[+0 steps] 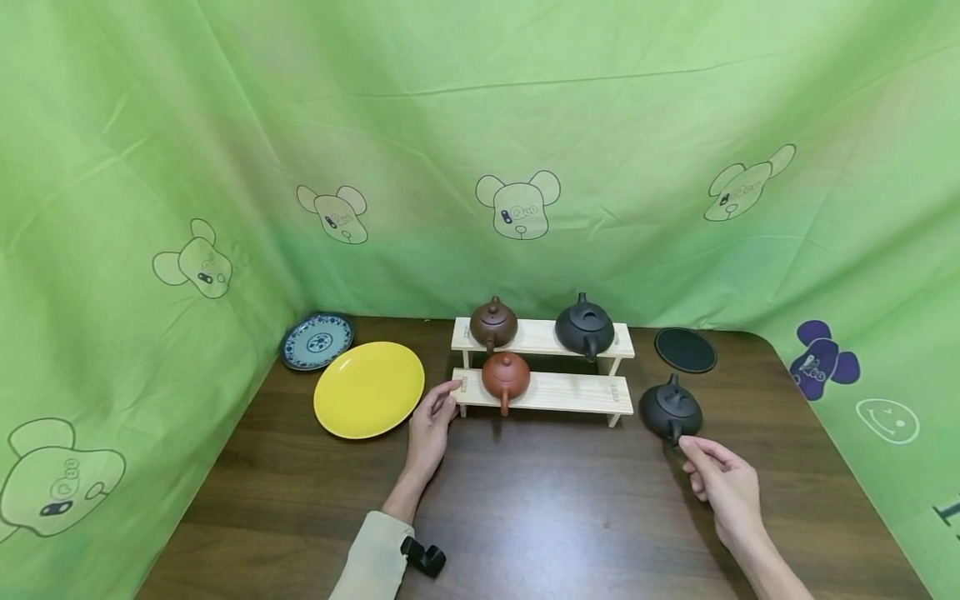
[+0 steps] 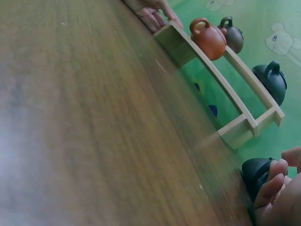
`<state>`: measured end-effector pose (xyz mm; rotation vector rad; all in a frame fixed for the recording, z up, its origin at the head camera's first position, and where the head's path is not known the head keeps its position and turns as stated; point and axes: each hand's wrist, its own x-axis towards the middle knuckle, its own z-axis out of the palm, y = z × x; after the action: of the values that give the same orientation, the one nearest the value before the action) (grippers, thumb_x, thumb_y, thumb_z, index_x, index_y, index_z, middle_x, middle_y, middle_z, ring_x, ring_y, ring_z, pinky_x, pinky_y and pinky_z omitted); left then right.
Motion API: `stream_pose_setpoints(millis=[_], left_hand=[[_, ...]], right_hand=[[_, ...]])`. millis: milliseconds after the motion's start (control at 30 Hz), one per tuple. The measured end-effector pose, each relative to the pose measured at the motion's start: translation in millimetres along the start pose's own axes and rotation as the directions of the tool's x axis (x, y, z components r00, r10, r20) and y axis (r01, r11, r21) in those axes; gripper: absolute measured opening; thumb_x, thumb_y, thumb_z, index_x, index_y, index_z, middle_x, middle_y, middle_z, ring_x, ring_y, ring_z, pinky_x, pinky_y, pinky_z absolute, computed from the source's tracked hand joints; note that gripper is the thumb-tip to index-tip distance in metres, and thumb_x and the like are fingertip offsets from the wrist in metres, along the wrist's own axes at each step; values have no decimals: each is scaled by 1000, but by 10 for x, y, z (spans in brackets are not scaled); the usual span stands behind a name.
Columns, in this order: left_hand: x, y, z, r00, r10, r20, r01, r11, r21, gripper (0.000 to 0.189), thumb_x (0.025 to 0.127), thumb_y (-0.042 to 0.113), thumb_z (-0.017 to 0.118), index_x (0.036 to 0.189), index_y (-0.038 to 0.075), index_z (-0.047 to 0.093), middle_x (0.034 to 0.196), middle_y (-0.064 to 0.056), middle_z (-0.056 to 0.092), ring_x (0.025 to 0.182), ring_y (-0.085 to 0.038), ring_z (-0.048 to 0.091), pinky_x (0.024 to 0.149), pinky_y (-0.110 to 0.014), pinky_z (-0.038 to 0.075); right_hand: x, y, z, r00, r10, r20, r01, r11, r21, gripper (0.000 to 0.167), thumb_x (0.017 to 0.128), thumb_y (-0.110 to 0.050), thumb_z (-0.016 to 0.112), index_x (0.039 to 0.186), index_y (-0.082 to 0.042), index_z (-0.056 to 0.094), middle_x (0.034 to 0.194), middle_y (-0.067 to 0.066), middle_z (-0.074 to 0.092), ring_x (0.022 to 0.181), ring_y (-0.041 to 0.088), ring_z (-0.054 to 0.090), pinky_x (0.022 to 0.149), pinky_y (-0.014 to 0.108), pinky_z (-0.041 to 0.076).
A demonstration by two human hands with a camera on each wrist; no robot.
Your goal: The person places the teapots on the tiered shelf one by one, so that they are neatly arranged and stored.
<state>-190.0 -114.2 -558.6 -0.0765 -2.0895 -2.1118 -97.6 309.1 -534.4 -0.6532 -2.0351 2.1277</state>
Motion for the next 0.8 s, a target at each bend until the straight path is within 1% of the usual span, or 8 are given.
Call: stream_pose_setpoints(millis=[100, 200, 333, 433, 500, 633, 700, 800], left_hand=[[-1, -15, 1, 1000, 25, 6, -25, 1000, 0, 30, 114, 0, 57, 140, -2, 71, 144, -19, 71, 125, -11, 68, 106, -28, 59], [-3, -43, -7, 998, 67, 5, -67, 998, 5, 29, 113, 2, 57, 139, -3, 71, 141, -17, 73, 122, -7, 68, 102, -23, 59], [-4, -83, -23, 993, 118, 7, -118, 993, -8, 28, 113, 6, 60, 137, -3, 72, 139, -18, 74, 121, -7, 69, 101, -23, 60], [12, -144, -42, 991, 133, 20, -132, 991, -34, 29, 113, 10, 61, 138, -2, 72, 139, -18, 74, 123, -10, 69, 102, -25, 61], [33, -205, -49, 993, 119, 21, -118, 992, -51, 29, 113, 11, 61, 137, 2, 73, 138, -14, 75, 123, -10, 70, 102, -25, 61], [81, -337, -63, 990, 142, 14, -141, 988, -66, 26, 113, 11, 63, 135, 7, 76, 135, -5, 77, 123, -9, 70, 99, -24, 61], [81, -338, -65, 985, 171, 18, -169, 983, -67, 26, 114, 11, 62, 136, 6, 76, 135, -7, 77, 123, -10, 70, 99, -24, 62], [51, -268, -60, 979, 205, 25, -202, 977, -73, 27, 114, 12, 62, 136, 2, 74, 135, -12, 76, 123, -11, 70, 99, -26, 62]], right_hand=[[30, -4, -5, 1000, 4, 20, -4, 1000, -12, 23, 107, -21, 78, 87, -32, 82, 67, -9, 67, 55, 3, 54, 47, 16, 45], [56, -16, 14, 999, 13, 39, -11, 999, -40, 21, 107, -23, 77, 88, -30, 83, 68, -9, 67, 57, 3, 54, 48, 17, 46], [84, -46, 46, 998, 28, 60, -23, 996, -82, 19, 108, -29, 77, 91, -30, 86, 70, -10, 65, 58, 2, 53, 50, 18, 46], [102, -62, 59, 997, 30, 77, -22, 994, -107, 19, 108, -32, 76, 93, -31, 87, 70, -10, 63, 59, 2, 53, 51, 18, 46], [112, -64, 60, 996, 30, 85, -20, 993, -117, 20, 109, -34, 75, 93, -31, 87, 71, -11, 63, 59, 2, 52, 51, 18, 46], [140, -59, 60, 995, 34, 95, -23, 994, -111, 21, 109, -34, 75, 93, -29, 87, 70, -11, 62, 58, 2, 52, 50, 18, 46], [151, -57, 60, 994, 35, 101, -24, 994, -104, 21, 109, -34, 75, 93, -28, 88, 70, -11, 62, 58, 2, 52, 50, 18, 46], [161, -58, 59, 993, 31, 111, -20, 995, -99, 21, 110, -32, 74, 94, -27, 88, 71, -11, 63, 58, 2, 52, 50, 18, 46]])
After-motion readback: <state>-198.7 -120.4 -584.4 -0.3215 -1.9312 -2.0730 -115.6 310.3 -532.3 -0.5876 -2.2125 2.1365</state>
